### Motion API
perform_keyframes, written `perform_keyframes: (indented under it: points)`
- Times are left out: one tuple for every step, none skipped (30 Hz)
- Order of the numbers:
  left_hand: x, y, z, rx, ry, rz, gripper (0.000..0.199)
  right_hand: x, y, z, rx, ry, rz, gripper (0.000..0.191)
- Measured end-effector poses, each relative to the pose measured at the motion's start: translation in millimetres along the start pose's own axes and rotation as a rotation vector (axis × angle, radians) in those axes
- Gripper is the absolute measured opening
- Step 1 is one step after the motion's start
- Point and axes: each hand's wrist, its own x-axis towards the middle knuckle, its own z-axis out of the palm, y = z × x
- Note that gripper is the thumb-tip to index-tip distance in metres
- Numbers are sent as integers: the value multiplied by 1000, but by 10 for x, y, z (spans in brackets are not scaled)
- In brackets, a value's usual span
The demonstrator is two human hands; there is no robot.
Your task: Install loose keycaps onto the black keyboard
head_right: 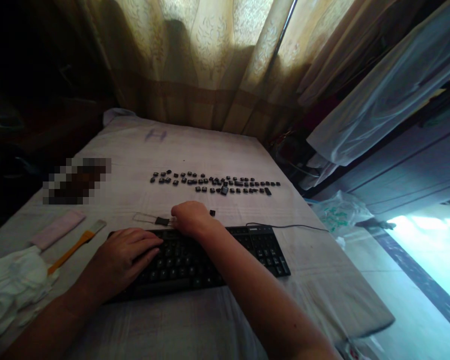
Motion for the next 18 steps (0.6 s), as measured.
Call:
perform_keyframes:
  points:
    - [-1, 14, 7, -7, -13, 5, 20, 76, -20, -28, -40, -45, -25, 27]
    - [-2, 29, 15, -12, -27, 9, 20, 134, -39, -51, -55, -73, -45, 28]
    - [-3, 46, 23, -16, -41, 10, 20, 175, -55, -71, -71, -92, -64, 29]
    - [-5, 62, 32, -21, -55, 12, 20, 199, -63, -89, -79, -107, -78, 30]
    - [-7, 76, 40, -26, -69, 12, 21, 210, -62, -105, -84, -118, -85, 30]
    - [-12, 87, 49, -31, -79, 8, 24, 208, -49, -121, -86, -124, -91, 29]
    - [-18, 93, 57, -34, -86, -1, 27, 193, -23, -135, -73, -115, -92, 28]
    - [-26, 95, 64, -37, -91, -10, 31, 165, 15, -147, -35, -83, -85, 27]
    - [-36, 93, 71, -39, -94, -21, 36, 124, 63, -153, 37, -33, -73, 26]
    - [-45, 88, 76, -43, -96, -34, 40, 71, 115, -151, 146, 25, -54, 26]
    - [-54, 82, 79, -46, -96, -49, 44, 6, 167, -137, 294, 89, -25, 26]
    - [-61, 75, 81, -51, -95, -61, 47, -68, 214, -109, 478, 131, 9, 25]
    - [-66, 71, 80, -55, -92, -71, 49, -149, 251, -67, 690, 143, 35, 23]
    - [-68, 68, 76, -58, -87, -79, 51, -234, 275, -11, 890, 145, 46, 20]
    - [-67, 68, 71, -58, -81, -87, 52, -318, 285, 55, 1055, 147, 47, 18]
    - [-65, 68, 66, -56, -77, -90, 52, -398, 280, 128, 1172, 152, 44, 18]
    - [-62, 69, 61, -51, -77, -90, 52, -470, 263, 204, 1249, 159, 37, 19]
    - [-60, 67, 59, -43, -79, -92, 52, -532, 236, 278, 1296, 169, 34, 20]
